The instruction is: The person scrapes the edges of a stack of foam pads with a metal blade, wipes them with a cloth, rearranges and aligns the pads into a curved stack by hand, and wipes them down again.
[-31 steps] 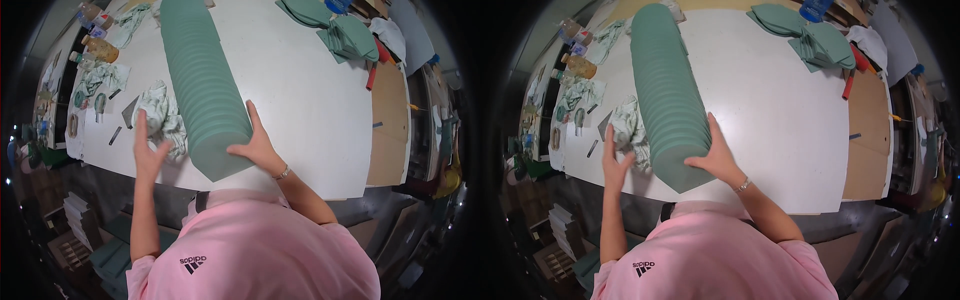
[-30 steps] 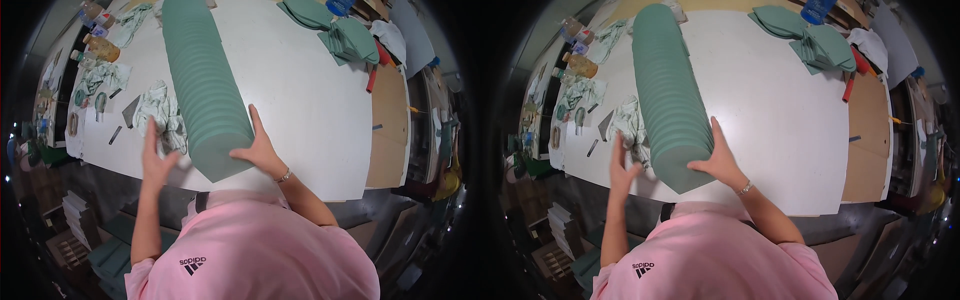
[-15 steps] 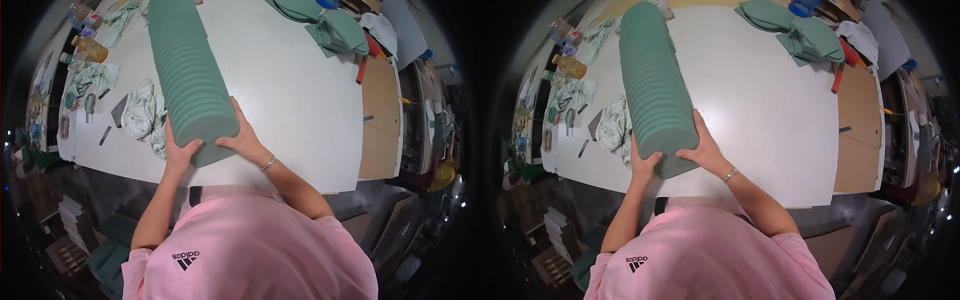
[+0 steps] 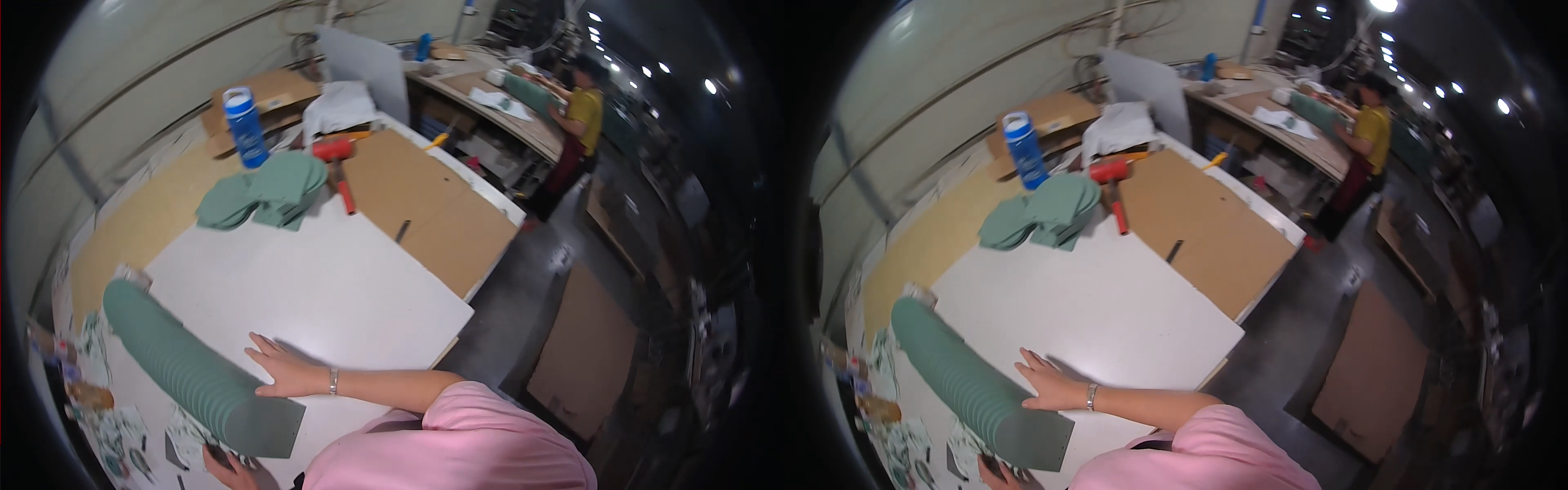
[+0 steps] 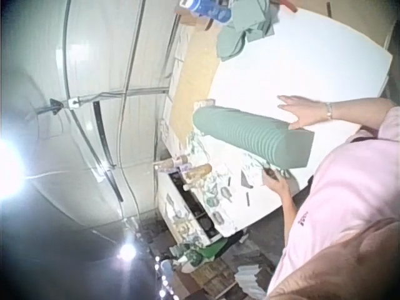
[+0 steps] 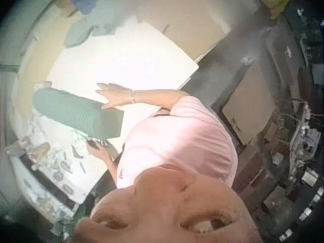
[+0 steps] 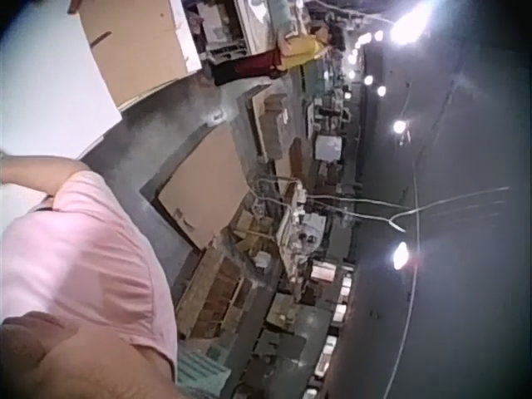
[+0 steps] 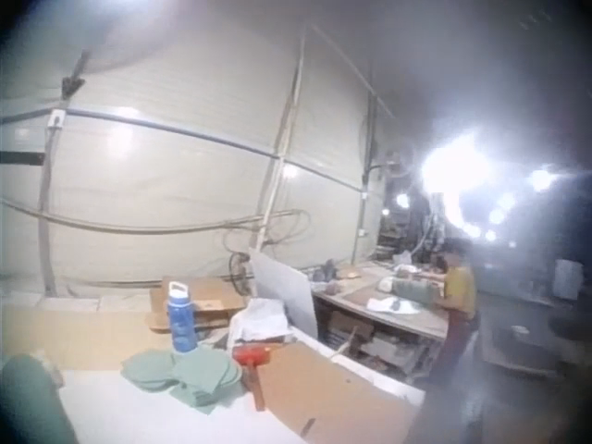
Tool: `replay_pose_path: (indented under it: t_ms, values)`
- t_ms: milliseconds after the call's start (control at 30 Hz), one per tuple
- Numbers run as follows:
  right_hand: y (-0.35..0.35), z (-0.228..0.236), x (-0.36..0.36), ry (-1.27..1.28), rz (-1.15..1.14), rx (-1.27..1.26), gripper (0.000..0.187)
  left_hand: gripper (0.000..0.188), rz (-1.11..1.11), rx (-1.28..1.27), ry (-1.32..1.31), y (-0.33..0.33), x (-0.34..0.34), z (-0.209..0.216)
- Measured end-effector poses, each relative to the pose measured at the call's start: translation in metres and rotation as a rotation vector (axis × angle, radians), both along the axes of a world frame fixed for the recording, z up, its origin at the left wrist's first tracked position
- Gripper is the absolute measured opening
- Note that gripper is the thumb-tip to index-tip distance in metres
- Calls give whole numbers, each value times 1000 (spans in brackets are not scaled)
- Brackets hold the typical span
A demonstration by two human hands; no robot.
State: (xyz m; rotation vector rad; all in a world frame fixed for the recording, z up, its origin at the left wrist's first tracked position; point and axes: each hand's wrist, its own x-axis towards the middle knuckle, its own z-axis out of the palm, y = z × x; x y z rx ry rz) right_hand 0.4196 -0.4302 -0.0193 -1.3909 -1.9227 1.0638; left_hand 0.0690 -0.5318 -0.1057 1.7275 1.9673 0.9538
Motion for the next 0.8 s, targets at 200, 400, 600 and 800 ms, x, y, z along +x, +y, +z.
replay_pose_path:
  t_ms: [200, 400, 600, 800]
  values:
    - [-30, 109, 55, -400, -49, 392, 71, 60, -390, -57, 786, 33, -5, 15]
    - [-106, 218, 41, -941, 78, 505, 54, 51, -497, 102, 662, 30, -3, 11]
    - [-166, 301, -24, -1108, 206, 689, 44, 53, -453, 198, 688, 30, -21, 0]
    - [-196, 334, -63, -1425, 92, 810, 51, 56, -188, -23, -287, -2, 73, 176]
